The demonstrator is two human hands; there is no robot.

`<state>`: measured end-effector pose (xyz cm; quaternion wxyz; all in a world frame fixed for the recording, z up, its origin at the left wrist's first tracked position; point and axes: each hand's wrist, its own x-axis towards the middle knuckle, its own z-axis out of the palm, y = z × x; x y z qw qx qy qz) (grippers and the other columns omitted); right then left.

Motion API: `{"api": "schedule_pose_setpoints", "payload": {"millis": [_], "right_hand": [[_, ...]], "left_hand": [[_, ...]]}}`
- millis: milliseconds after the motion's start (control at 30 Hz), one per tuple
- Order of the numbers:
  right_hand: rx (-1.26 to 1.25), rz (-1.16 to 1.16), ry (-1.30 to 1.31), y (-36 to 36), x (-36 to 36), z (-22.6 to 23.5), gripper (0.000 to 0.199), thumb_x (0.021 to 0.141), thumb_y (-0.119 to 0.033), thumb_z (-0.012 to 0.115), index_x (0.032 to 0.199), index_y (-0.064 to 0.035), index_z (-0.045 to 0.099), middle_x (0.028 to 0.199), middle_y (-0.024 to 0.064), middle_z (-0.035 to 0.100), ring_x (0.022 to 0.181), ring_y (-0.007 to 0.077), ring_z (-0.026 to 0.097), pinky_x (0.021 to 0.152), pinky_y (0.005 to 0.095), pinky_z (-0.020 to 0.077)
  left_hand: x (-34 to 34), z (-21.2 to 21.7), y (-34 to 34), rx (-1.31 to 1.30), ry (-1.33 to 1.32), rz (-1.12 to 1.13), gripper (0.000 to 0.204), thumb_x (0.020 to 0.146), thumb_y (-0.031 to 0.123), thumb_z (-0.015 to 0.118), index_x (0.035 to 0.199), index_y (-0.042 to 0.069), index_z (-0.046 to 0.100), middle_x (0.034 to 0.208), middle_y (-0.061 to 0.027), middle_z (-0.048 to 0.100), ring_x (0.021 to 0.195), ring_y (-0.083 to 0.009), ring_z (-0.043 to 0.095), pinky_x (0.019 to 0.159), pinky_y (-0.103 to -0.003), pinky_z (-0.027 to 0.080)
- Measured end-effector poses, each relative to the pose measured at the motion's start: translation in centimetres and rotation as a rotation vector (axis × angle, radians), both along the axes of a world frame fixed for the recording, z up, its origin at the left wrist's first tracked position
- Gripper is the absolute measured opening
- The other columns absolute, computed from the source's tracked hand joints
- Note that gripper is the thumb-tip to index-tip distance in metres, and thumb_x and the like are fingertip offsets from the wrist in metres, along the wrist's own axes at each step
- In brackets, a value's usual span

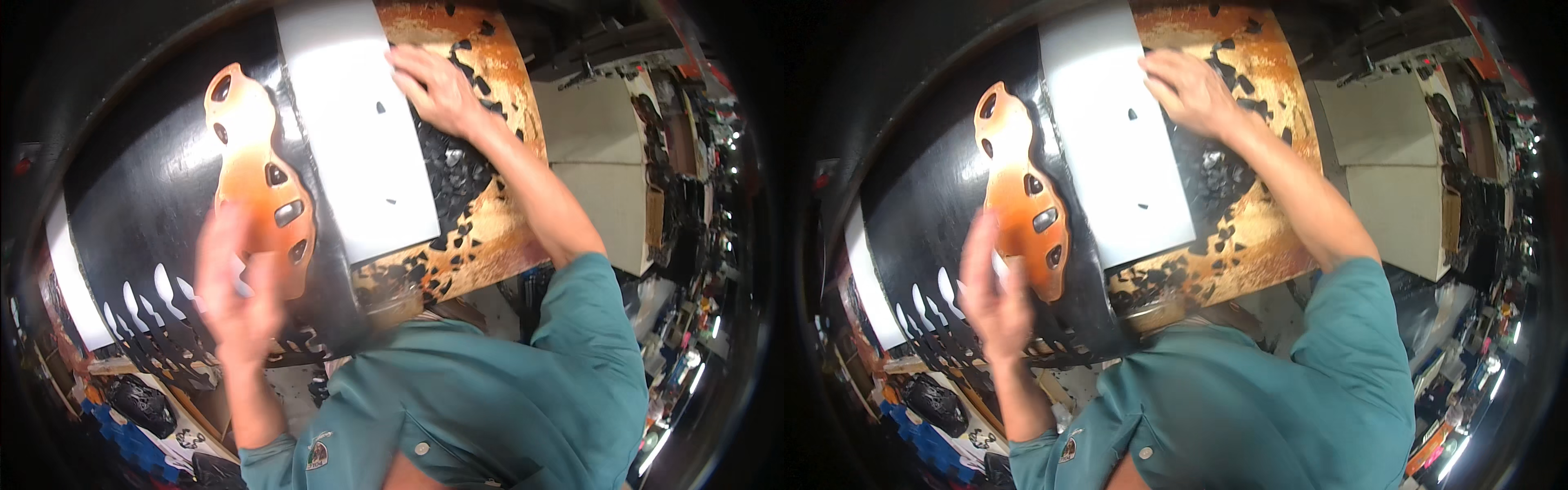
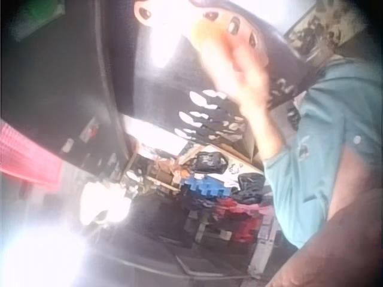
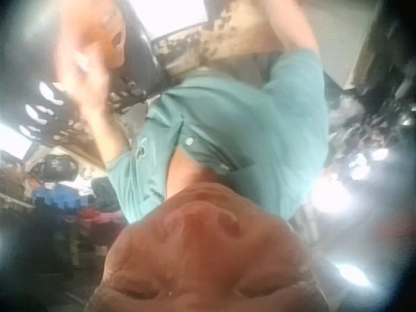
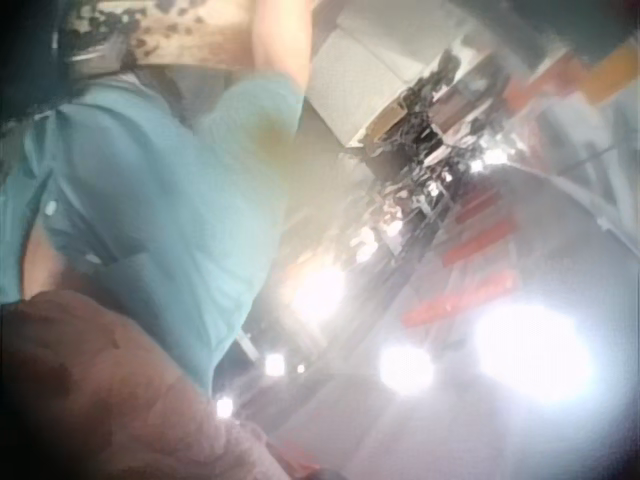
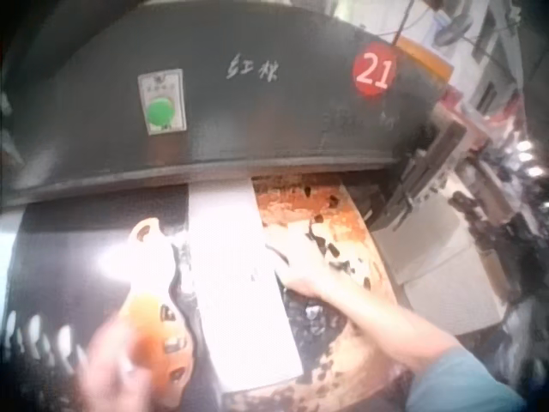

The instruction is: The person repeatedly picks up black cut leather pieces and an orange template, aligns them on a flat surface, and presses them together. The person moves the assembled pieces aside and repeats the process with additional pieces.

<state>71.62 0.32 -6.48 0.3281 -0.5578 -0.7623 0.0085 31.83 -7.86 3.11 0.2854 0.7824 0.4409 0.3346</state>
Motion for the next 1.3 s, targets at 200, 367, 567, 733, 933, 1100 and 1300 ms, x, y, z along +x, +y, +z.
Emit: {"api": "schedule_pose_setpoints", "payload": {"millis": [200, 367, 567, 733, 933, 1100, 1300], "right_hand": [[0.023, 0.241, 0.128, 0.0, 5.3, 3.5, 0.026, 0.101, -0.025, 0.07, 0.112, -0.0033, 0.078, 0.112, 0.0168, 0.077, 0.115, 0.0331, 0.07, 0.105, 0.0441, 0.0528], [-0.582, -0.036, -0.011, 6.5, 5.4, 2.1, 0.052, 0.108, -0.049, 0.05, 0.132, -0.0092, 0.073, 0.135, 0.0173, 0.069, 0.129, 0.0331, 0.064, 0.113, 0.0446, 0.0487], [-0.178, 0.316, -0.047, 0.1, 4.6, -0.6, 0.044, 0.107, -0.032, 0.057, 0.138, -0.0036, 0.068, 0.155, 0.0134, 0.057, 0.144, 0.0307, 0.052, 0.123, 0.0444, 0.0417], [-0.26, 0.352, 0.069, -6.1, 3.9, 1.1, 0.034, 0.101, -0.021, 0.068, 0.128, 0.0006, 0.071, 0.142, 0.0155, 0.066, 0.136, 0.0326, 0.059, 0.115, 0.0429, 0.0483], [-0.449, 0.284, 0.016, -6.8, 3.4, 4.6, 0.029, 0.102, -0.019, 0.068, 0.123, -0.0005, 0.073, 0.139, 0.0148, 0.069, 0.123, 0.0296, 0.069, 0.106, 0.0406, 0.0551], [-0.355, 0.196, 0.074, -6.9, 0.5, 3.3, 0.049, 0.1, -0.033, 0.071, 0.14, -0.0045, 0.065, 0.143, 0.0227, 0.063, 0.132, 0.039, 0.063, 0.112, 0.0461, 0.0514], [-0.305, 0.524, 0.114, -10.5, 3.5, 2.3, 0.032, 0.099, -0.026, 0.07, 0.122, -0.0036, 0.074, 0.125, 0.0181, 0.072, 0.119, 0.0327, 0.069, 0.106, 0.0447, 0.0564]], "left_hand": [[16.8, -3.2, -3.3, 0.006, 0.066, -0.162, 0.083, 0.09, 0.013, 0.082, 0.161, 0.005, 0.04, 0.167, -0.0278, 0.035, 0.156, -0.0494, 0.031, 0.125, -0.055, 0.033], [19.3, -5.7, -1.9, 0.102, 0.218, 0.004, 0.084, 0.092, 0.023, 0.082, 0.16, -0.001, 0.038, 0.166, -0.033, 0.033, 0.157, -0.0507, 0.029, 0.126, -0.059, 0.027], [20.0, -6.4, -1.6, 0.204, 0.345, 0.046, 0.072, 0.098, 0.025, 0.075, 0.157, -0.001, 0.044, 0.163, -0.0279, 0.042, 0.156, -0.0475, 0.032, 0.127, -0.057, 0.026], [19.3, -6.7, -1.7, 0.211, 0.278, 0.01, 0.062, 0.102, 0.021, 0.069, 0.156, 0.0, 0.046, 0.162, -0.0237, 0.046, 0.156, -0.0442, 0.035, 0.128, -0.057, 0.025], [19.1, -6.8, -3.6, 0.171, 0.146, -0.047, 0.06, 0.103, 0.019, 0.067, 0.156, -0.001, 0.045, 0.159, -0.0262, 0.048, 0.153, -0.0453, 0.039, 0.128, -0.059, 0.026], [20.6, -6.1, -9.8, 0.093, 0.089, -0.052, 0.076, 0.095, 0.02, 0.076, 0.156, -0.004, 0.039, 0.158, -0.0316, 0.045, 0.151, -0.0521, 0.038, 0.125, -0.064, 0.026], [24.0, -7.8, -15.0, 0.043, 0.092, 0.059, 0.086, 0.087, 0.012, 0.082, 0.158, -0.006, 0.037, 0.162, -0.0309, 0.041, 0.155, -0.052, 0.031, 0.127, -0.063, 0.022]]}}
